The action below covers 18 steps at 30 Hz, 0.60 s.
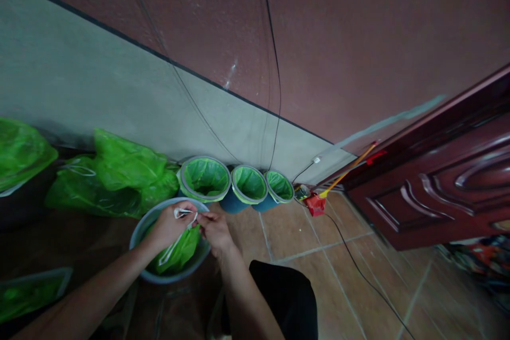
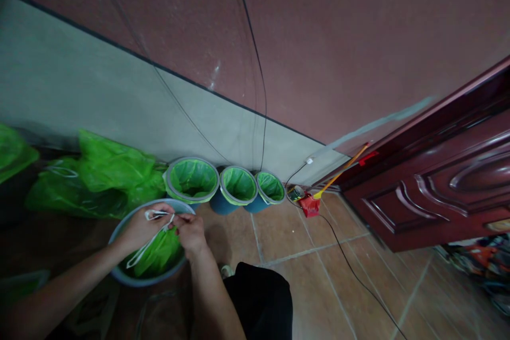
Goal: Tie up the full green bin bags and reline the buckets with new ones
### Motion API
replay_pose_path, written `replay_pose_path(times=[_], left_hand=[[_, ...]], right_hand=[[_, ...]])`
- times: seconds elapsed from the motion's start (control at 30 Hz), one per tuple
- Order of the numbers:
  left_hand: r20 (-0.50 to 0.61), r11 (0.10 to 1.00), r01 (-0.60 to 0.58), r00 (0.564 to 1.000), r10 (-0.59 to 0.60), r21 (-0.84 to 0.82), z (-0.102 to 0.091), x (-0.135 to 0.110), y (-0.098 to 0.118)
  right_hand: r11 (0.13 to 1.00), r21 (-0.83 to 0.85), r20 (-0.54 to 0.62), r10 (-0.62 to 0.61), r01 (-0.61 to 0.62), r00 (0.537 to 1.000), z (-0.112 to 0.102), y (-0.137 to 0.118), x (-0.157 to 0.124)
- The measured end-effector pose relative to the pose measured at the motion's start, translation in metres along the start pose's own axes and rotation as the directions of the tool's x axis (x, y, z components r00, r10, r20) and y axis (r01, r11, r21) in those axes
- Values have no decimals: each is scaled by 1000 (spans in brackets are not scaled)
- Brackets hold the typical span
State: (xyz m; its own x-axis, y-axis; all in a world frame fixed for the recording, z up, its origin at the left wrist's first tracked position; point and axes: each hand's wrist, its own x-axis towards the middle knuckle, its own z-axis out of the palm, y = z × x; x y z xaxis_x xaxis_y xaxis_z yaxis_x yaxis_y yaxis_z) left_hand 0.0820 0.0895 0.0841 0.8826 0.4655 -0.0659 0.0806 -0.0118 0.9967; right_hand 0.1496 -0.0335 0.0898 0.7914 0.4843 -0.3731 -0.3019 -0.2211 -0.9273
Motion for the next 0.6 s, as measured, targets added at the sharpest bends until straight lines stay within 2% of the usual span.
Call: replay_pose_path(times=[0.17,0.23,0.33,0.43,0.53,0.6], left_hand=[[141,997,63,988,-57,-42,-5,0,5],[146,997,76,987,-71,-32,-3,1,2],[118,996,58,991,-65,61,-2,4,-7],[123,977,6,992,-33,213,-3,9,-25],[133,926,3,989,-57,377,-7,11,-49],[130,889,40,985,-112,456,-10,10,-64]], right_hand=[[994,108,-66,32,-25,997,1,4,-1],[998,64,-76,23,-18,997,2,7,0],[974,-202,-117,-128,102,985,-1,13,2],[830,-528,-137,-292,180,947,-8,26,4],[689,-719,-182,-314,92,932,-16,50,6],[668,-744,-209,-260,19,943,-20,70,8]])
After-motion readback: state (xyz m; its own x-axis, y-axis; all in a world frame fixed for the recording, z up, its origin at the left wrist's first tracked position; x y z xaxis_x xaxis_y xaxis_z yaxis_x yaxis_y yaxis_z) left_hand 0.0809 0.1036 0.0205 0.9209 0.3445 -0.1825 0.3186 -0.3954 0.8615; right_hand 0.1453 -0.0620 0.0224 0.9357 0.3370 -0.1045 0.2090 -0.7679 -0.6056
